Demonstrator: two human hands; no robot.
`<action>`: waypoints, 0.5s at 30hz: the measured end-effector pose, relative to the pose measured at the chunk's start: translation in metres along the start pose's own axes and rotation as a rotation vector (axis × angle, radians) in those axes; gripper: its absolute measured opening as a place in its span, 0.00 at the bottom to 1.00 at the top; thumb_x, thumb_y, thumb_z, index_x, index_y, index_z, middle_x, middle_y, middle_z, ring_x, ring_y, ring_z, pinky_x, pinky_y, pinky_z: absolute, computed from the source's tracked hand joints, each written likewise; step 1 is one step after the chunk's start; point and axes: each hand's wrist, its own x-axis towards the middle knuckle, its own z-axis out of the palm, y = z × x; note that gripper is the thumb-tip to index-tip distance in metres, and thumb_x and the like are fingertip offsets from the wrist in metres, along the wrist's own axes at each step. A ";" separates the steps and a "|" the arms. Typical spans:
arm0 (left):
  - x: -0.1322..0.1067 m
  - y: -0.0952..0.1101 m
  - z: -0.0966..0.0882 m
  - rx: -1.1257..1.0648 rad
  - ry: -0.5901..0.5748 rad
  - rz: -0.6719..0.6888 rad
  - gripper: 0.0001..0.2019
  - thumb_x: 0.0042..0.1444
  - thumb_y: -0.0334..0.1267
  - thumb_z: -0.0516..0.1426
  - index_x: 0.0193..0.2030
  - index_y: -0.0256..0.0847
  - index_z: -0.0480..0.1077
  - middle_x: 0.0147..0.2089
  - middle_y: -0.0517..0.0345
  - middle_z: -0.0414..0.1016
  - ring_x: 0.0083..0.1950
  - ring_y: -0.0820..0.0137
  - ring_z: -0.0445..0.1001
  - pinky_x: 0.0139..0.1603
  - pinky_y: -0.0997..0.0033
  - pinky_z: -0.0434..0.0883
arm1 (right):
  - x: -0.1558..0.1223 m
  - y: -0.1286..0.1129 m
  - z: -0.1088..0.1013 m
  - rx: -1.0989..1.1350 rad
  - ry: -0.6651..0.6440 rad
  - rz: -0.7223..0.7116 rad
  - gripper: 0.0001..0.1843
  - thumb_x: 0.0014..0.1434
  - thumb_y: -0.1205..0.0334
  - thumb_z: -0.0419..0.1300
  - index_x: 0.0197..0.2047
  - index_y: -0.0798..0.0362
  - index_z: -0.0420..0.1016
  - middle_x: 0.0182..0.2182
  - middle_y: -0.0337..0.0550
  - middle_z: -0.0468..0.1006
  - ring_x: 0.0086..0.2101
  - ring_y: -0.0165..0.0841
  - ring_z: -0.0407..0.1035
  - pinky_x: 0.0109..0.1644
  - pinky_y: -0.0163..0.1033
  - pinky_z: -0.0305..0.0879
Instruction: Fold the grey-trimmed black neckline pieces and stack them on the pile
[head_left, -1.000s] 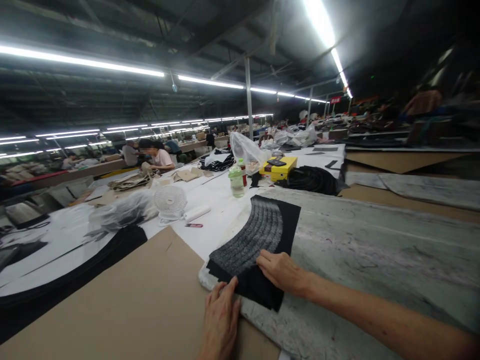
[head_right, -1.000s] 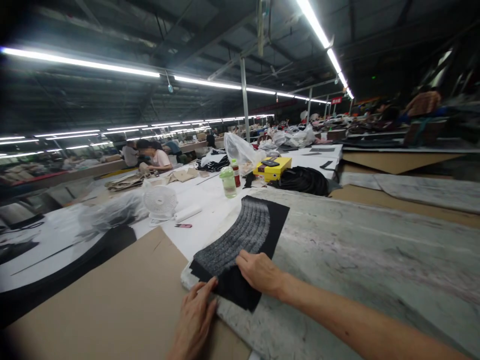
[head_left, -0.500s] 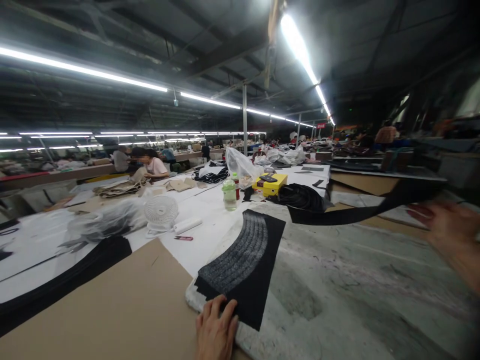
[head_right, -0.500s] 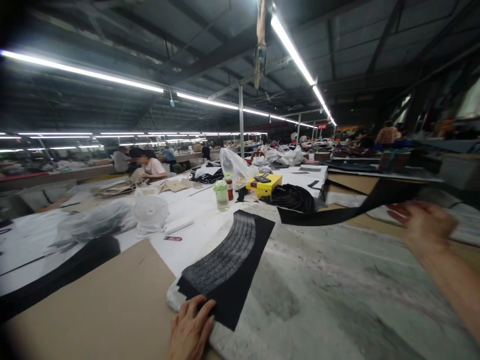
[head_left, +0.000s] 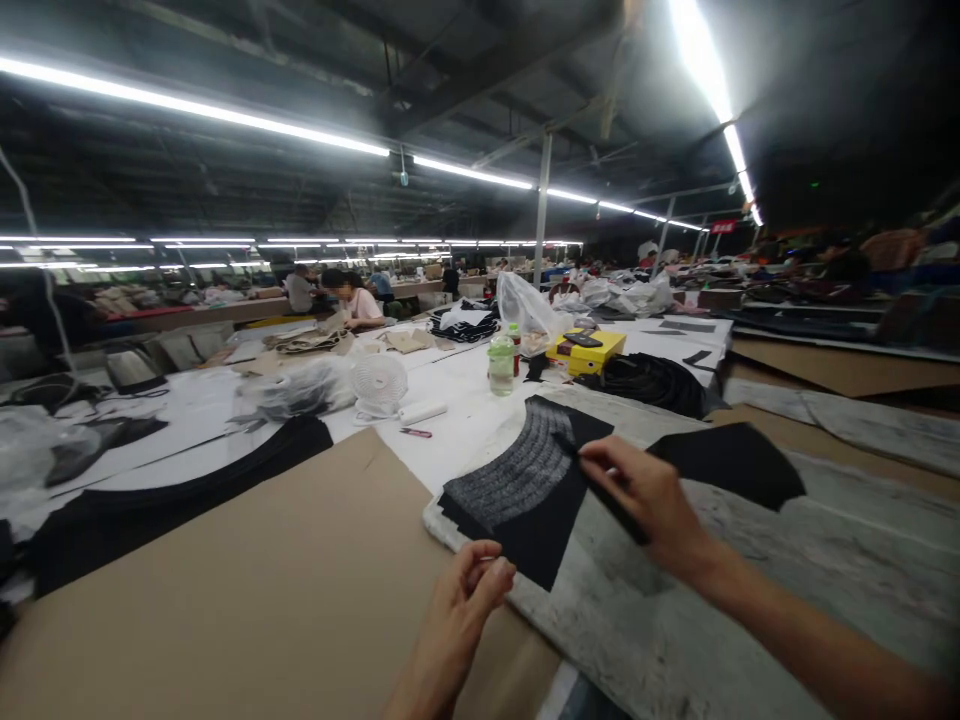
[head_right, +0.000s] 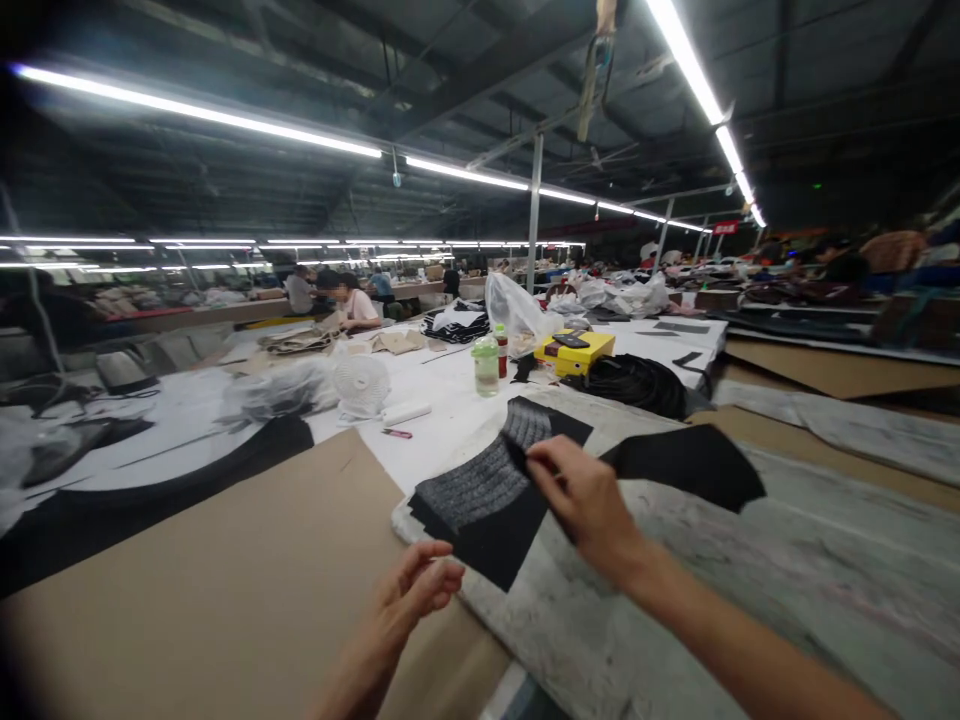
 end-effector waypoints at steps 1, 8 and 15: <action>-0.013 0.006 -0.004 -0.120 0.031 -0.044 0.31 0.48 0.61 0.60 0.48 0.37 0.70 0.44 0.44 0.77 0.47 0.60 0.75 0.49 0.63 0.71 | -0.009 -0.025 0.026 0.066 -0.057 -0.061 0.10 0.67 0.61 0.51 0.40 0.52 0.72 0.35 0.43 0.75 0.35 0.33 0.72 0.38 0.36 0.68; -0.114 0.007 -0.067 -0.280 0.450 -0.283 0.34 0.41 0.62 0.64 0.49 0.39 0.72 0.44 0.47 0.77 0.48 0.54 0.75 0.40 0.63 0.74 | -0.082 -0.165 0.158 0.168 -0.285 -0.326 0.11 0.66 0.69 0.45 0.37 0.52 0.67 0.30 0.41 0.71 0.30 0.32 0.68 0.32 0.35 0.61; -0.205 -0.034 -0.145 -0.190 0.786 -0.284 0.21 0.32 0.46 0.70 0.32 0.34 0.78 0.34 0.49 0.80 0.43 0.53 0.77 0.43 0.63 0.73 | -0.117 -0.251 0.203 0.307 -0.572 -0.490 0.07 0.62 0.71 0.51 0.38 0.52 0.67 0.34 0.41 0.72 0.32 0.33 0.67 0.35 0.36 0.62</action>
